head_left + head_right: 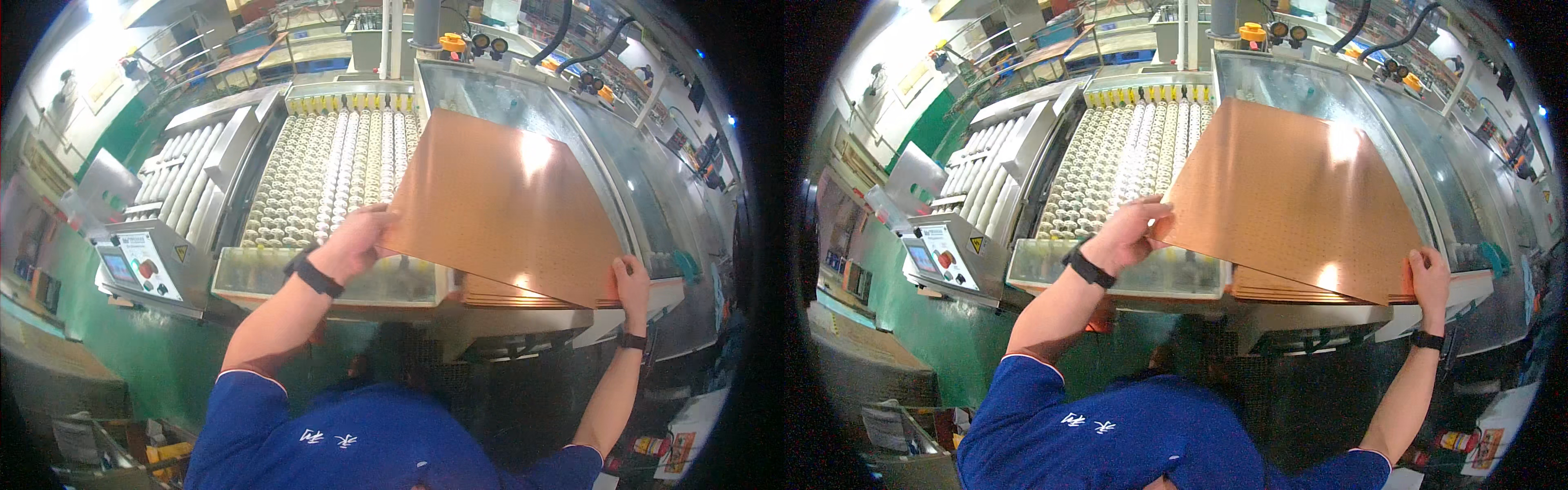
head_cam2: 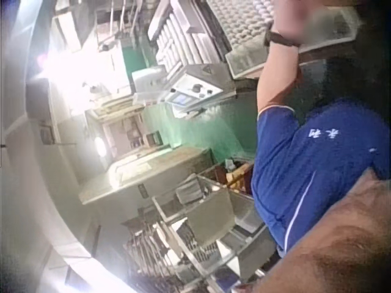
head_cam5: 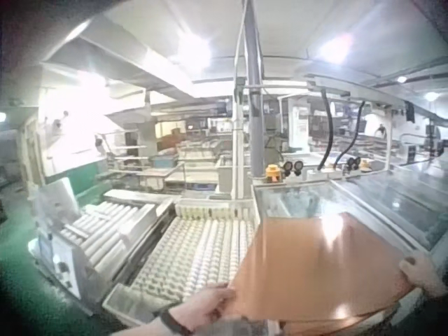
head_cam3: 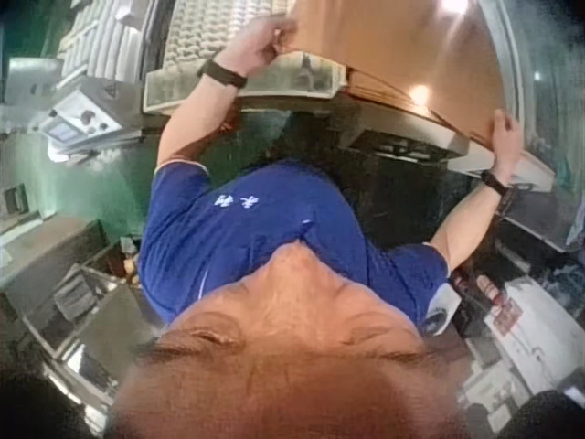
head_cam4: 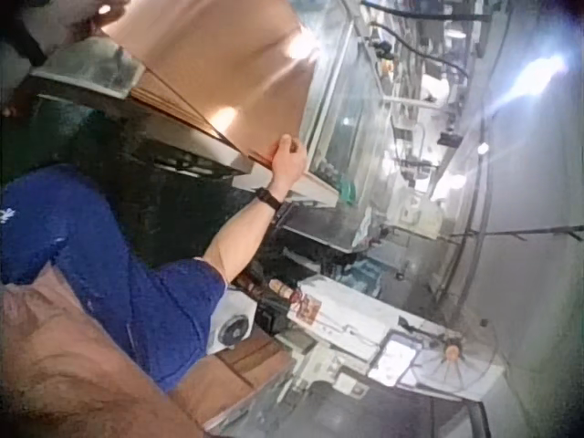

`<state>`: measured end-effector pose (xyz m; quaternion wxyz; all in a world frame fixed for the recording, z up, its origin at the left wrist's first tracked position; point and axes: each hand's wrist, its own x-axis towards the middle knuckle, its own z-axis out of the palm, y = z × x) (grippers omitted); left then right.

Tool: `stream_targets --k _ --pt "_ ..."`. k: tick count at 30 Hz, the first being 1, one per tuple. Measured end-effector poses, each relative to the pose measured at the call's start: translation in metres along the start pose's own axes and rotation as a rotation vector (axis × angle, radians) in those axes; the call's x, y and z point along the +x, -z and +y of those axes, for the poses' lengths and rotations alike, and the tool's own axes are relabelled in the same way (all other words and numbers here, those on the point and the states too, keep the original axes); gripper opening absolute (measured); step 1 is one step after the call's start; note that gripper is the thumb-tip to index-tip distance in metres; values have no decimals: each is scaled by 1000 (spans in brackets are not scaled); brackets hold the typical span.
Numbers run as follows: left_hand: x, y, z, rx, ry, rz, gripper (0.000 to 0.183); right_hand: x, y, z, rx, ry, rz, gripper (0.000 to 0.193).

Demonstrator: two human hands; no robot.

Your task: Handling and positioning large copper sheets into a processing machine and adjusting machine controls.

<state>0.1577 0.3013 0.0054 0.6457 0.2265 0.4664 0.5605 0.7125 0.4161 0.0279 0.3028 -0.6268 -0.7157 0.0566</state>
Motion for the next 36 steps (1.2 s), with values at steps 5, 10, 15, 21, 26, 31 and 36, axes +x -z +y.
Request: stream_targets --k 5,10,15,21,26,31,36 --pt "-6 0 11 -70 -117 8 22 -1 0 13 -43 -85 2 39" --pt "-40 87 52 1 -315 9 32 -3 3 -9 -68 -87 12 36" --pt "-60 193 79 32 -427 140 32 -8 -1 -8 -95 -131 12 37" --pt "-23 261 74 126 -496 253 25 -4 -2 -8 -101 -190 24 41" --pt "39 300 46 316 -351 271 19 -7 0 -5 -94 -147 42 41" --pt "88 307 25 740 -208 150 12 -6 -1 -10 -90 -153 43 39" --pt "97 210 36 759 27 245 14 -11 4 -13 -106 -171 53 38"
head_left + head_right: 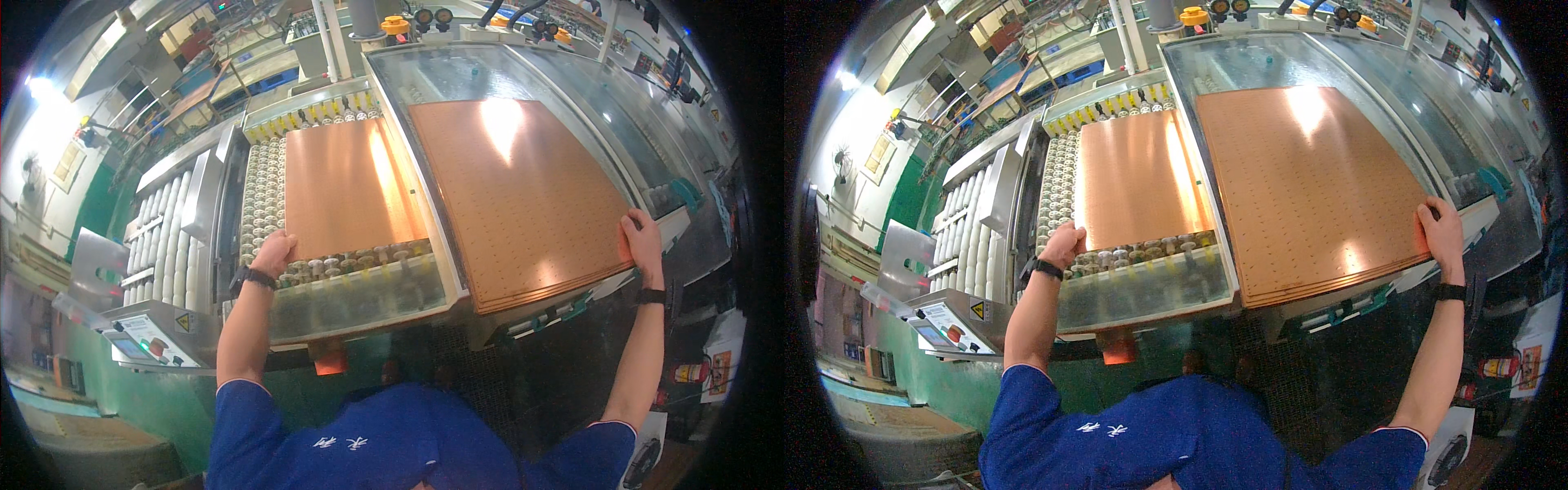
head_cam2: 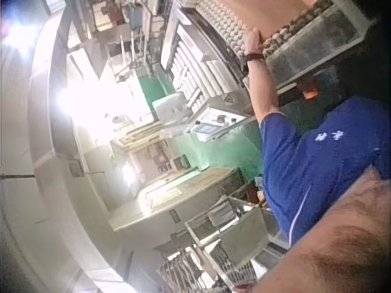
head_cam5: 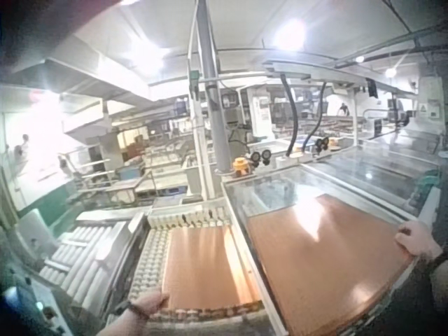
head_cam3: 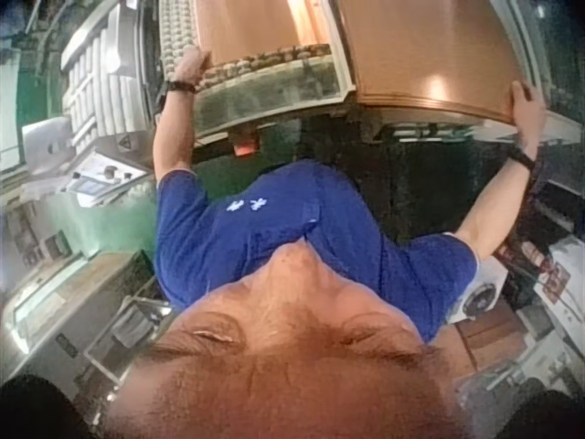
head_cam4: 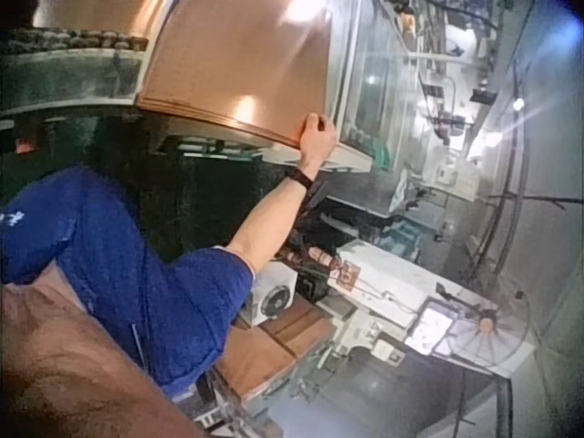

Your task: Handling and positioning large copper sheets into a processing machine and adjusting machine controls.

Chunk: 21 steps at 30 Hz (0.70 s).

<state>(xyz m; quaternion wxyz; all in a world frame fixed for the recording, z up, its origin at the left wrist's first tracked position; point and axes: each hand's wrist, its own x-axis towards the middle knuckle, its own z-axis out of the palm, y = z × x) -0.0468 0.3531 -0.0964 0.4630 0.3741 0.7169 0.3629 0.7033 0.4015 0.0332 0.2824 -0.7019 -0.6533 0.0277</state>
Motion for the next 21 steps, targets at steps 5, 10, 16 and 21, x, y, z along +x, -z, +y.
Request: stream_targets --k 5,10,16,21 --pt "85 46 -97 205 11 90 14 9 -7 -13 52 -2 -46 41" --pt "95 -10 -82 721 -478 -174 9 1 -1 -6 33 7 -10 36" --pt "70 -43 -37 235 66 27 19 4 -8 6 18 37 58 34" --pt "98 -54 -54 550 -35 102 25 3 -6 -10 23 -9 4 34"
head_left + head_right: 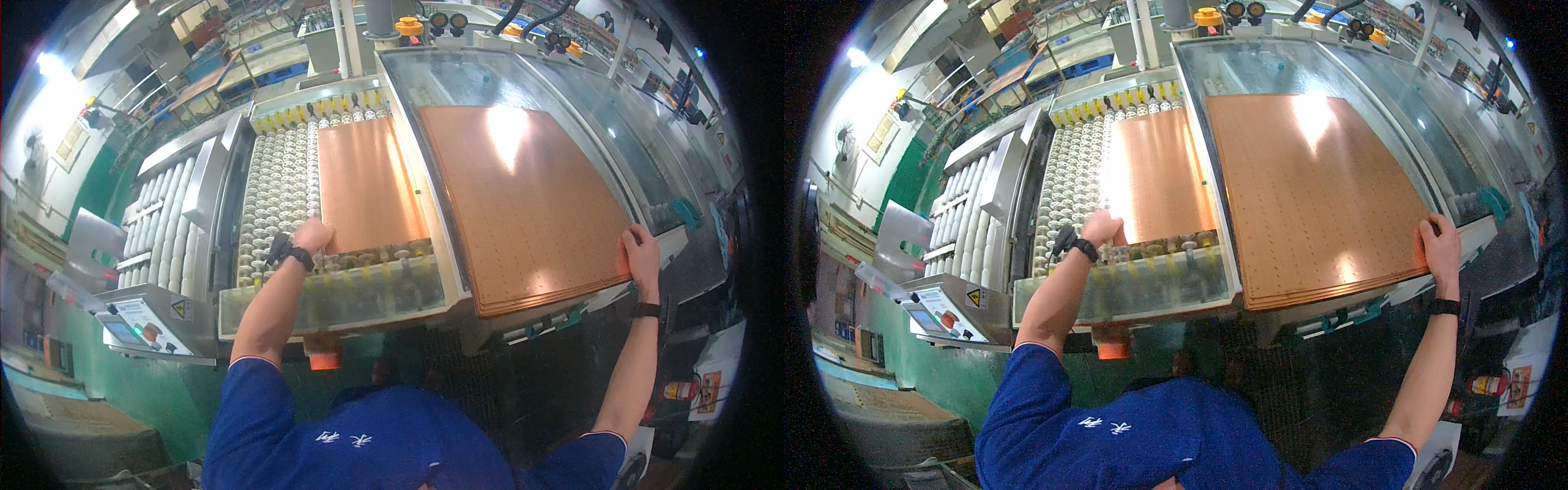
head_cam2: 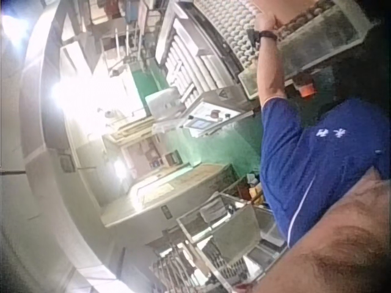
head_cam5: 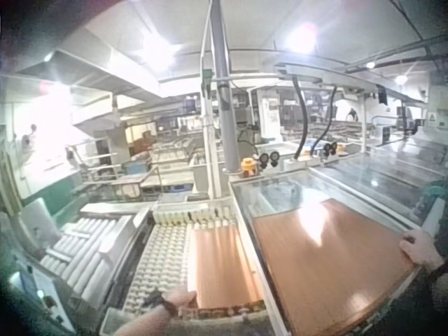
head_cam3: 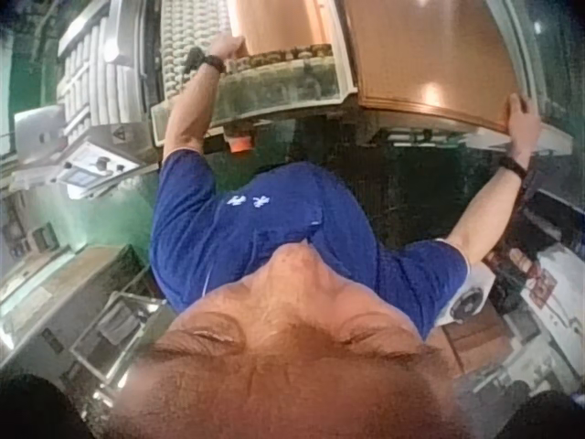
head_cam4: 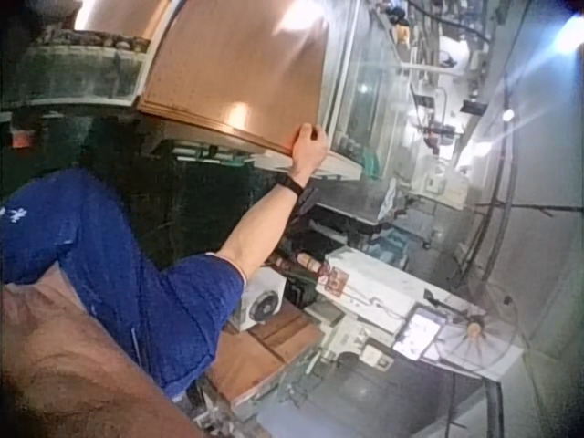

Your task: Handling and positioning large copper sheets into a processing machine and adjusting machine controls.

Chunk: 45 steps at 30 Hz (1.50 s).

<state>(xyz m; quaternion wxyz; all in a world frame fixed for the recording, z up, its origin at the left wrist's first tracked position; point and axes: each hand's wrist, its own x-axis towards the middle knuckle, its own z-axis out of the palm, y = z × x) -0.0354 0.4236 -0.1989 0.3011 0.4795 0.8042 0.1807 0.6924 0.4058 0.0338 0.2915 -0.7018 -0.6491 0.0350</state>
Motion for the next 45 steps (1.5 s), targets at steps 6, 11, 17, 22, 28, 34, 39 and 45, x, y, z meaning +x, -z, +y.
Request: stream_targets --k 6,11,17,22,28,34,39,45 --pt "-43 9 38 180 -313 104 47 -3 2 1 -13 38 33 35" --pt "-64 -3 40 376 -504 -84 40 -4 1 -3 -50 31 15 38" --pt "-62 -17 54 368 -508 -59 33 2 2 23 -112 104 36 36" --pt "-57 -17 60 525 -511 -123 54 4 6 -10 -124 217 -2 32" --pt "-135 -8 123 -191 -575 -104 69 -21 4 -62 -289 416 -47 39" --pt "-205 23 162 -1403 -243 -641 47 -43 -3 -101 -182 540 -74 40" --pt "-222 31 183 -1391 -144 -540 35 -11 9 -33 -317 313 96 42" --pt "-224 20 181 -1382 -165 -434 20 2 -1 -28 -285 -88 -84 53"
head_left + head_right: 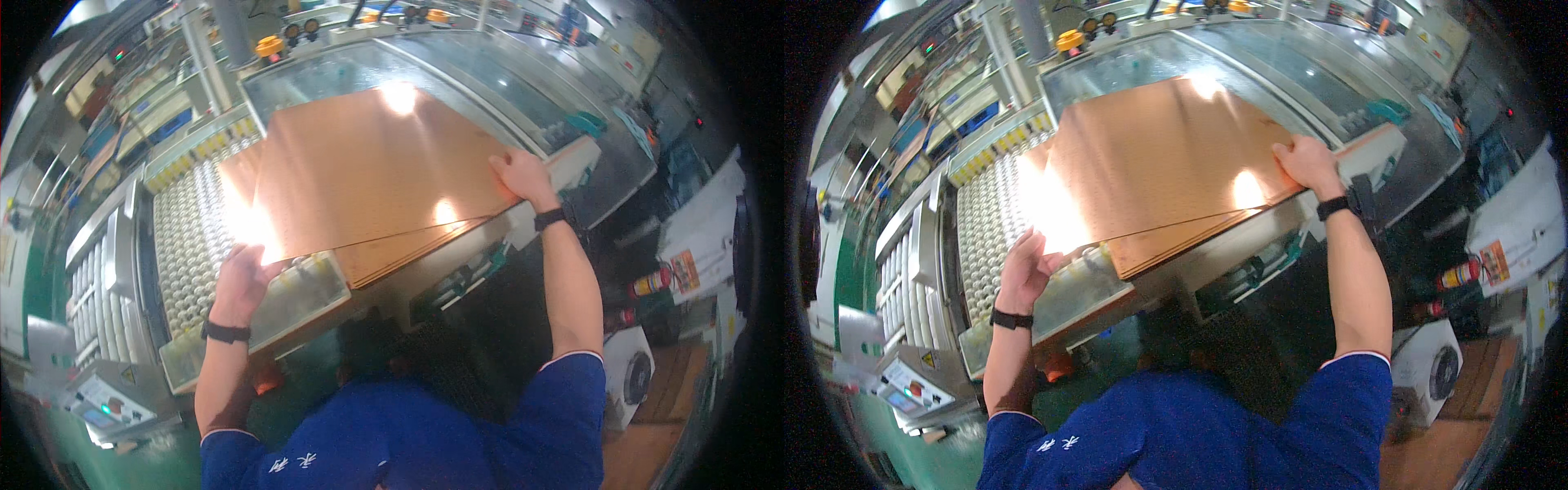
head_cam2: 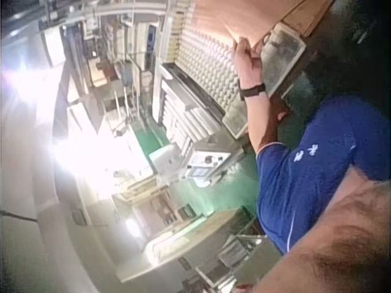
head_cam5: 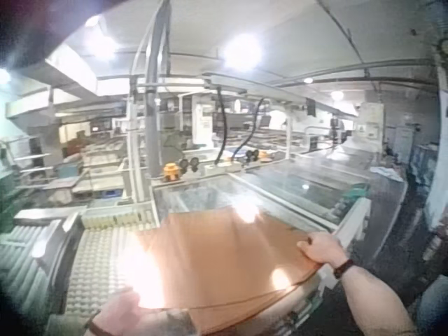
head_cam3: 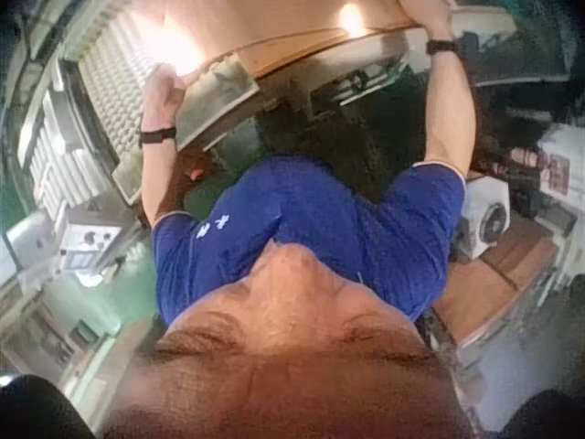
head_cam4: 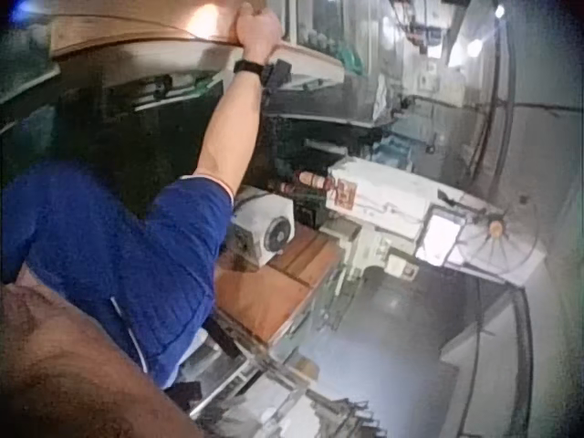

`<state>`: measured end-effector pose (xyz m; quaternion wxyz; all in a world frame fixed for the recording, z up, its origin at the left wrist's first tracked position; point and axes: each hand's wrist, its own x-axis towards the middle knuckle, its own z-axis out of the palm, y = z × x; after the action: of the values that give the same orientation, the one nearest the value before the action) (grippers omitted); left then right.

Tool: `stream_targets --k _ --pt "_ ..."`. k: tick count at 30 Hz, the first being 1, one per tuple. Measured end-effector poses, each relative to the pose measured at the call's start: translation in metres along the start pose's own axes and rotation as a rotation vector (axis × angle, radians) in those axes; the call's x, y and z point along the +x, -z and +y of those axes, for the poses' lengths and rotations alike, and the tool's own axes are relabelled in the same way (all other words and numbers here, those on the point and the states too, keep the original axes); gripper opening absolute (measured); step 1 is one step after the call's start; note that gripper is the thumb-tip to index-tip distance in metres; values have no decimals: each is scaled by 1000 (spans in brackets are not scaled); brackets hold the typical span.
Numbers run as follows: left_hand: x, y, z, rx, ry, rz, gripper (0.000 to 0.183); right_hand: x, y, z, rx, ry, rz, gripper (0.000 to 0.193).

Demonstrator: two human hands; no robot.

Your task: Handling and positioning large copper sheets into a processing machine and adjusting machine controls.

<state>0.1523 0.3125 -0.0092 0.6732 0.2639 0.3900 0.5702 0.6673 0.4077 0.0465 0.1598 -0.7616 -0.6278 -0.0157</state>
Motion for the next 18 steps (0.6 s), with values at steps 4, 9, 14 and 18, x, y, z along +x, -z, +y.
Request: stream_targets --k 4,9,14,18 --pt "6 -10 -19 35 20 -40 17 -4 -5 44 123 -51 -98 46" --pt "22 34 -18 -2 -28 -42 17 13 -15 16 -60 47 -102 37" --pt "41 73 -19 -60 -60 -98 26 -4 13 -16 101 -82 -36 49" --pt "33 31 -27 -71 37 -158 33 -13 -5 10 -8 -108 131 47"
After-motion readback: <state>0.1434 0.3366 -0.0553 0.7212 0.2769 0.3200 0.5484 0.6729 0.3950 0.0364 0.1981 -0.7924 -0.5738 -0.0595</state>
